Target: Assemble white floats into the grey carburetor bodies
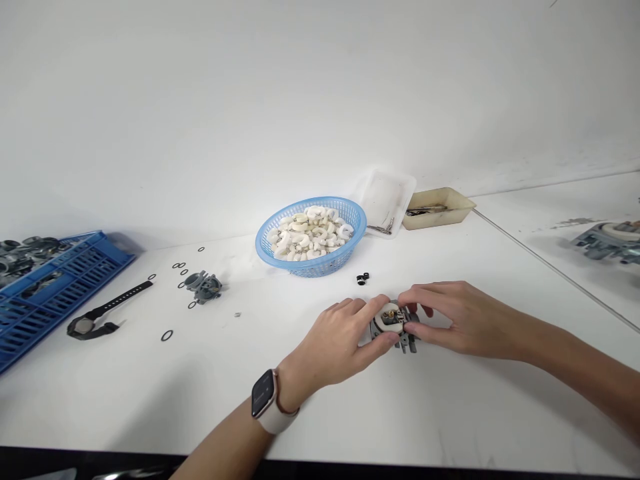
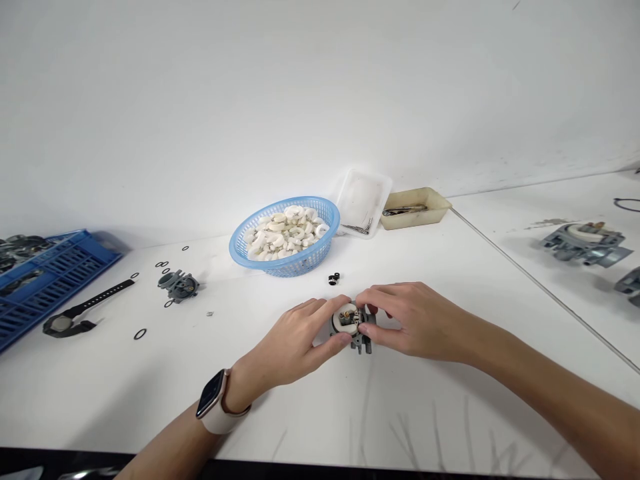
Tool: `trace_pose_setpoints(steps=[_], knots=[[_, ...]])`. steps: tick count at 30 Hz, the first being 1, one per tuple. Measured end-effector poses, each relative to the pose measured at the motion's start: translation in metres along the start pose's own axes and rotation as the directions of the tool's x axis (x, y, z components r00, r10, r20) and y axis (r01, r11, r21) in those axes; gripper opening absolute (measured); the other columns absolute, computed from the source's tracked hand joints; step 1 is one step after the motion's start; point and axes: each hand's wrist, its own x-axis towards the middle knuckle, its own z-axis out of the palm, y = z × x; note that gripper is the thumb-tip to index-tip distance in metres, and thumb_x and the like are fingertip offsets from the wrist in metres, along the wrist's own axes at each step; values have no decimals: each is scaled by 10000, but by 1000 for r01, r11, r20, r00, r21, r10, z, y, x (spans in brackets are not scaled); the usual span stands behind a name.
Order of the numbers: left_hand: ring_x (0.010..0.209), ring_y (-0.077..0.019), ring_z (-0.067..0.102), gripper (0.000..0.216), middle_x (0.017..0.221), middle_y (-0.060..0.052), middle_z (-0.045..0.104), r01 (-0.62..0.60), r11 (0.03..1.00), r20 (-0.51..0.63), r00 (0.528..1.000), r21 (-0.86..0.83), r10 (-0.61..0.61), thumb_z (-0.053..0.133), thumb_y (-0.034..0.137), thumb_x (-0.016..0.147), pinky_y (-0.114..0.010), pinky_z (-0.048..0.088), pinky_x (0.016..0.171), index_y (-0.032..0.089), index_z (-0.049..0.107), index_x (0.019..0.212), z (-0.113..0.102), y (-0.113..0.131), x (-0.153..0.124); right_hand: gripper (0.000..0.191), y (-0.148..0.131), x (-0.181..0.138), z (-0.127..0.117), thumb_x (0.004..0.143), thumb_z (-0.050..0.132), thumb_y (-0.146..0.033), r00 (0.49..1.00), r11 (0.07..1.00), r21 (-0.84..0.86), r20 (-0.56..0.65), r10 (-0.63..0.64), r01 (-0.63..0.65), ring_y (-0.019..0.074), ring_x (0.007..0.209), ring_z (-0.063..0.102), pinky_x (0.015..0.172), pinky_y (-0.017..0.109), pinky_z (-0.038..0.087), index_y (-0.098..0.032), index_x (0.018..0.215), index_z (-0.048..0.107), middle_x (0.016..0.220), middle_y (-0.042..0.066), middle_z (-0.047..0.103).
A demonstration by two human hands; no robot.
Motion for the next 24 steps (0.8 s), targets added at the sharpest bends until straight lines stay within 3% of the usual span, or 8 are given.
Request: trace_pose_setpoints(steps=[14, 24], knots=[[1049, -275, 702, 438, 1145, -72, 732, 7, 1000, -8, 1000, 0, -7, 456, 535, 1118, -388, 521, 873, 261, 468, 1459, 0, 0, 1, 232, 4, 0, 4, 1052, 559, -465, 992, 994, -54, -81, -94, 90, 157, 657, 606, 628, 314, 448, -270, 1124, 663, 879, -13, 717], [991, -265, 684, 444, 1097, -50, 715, 15, 1000, 11, 1000, -2, -15, 459, 523, 1118, -392, 516, 853, 278, 451, 1488, 0, -1, 1, 234, 4, 1, 3, 1036, 595, -449, 994, 996, -42, -71, -85, 82, 171, 757, 649, 728, 331, 475, -257, 1154, 659, 935, -4, 726]])
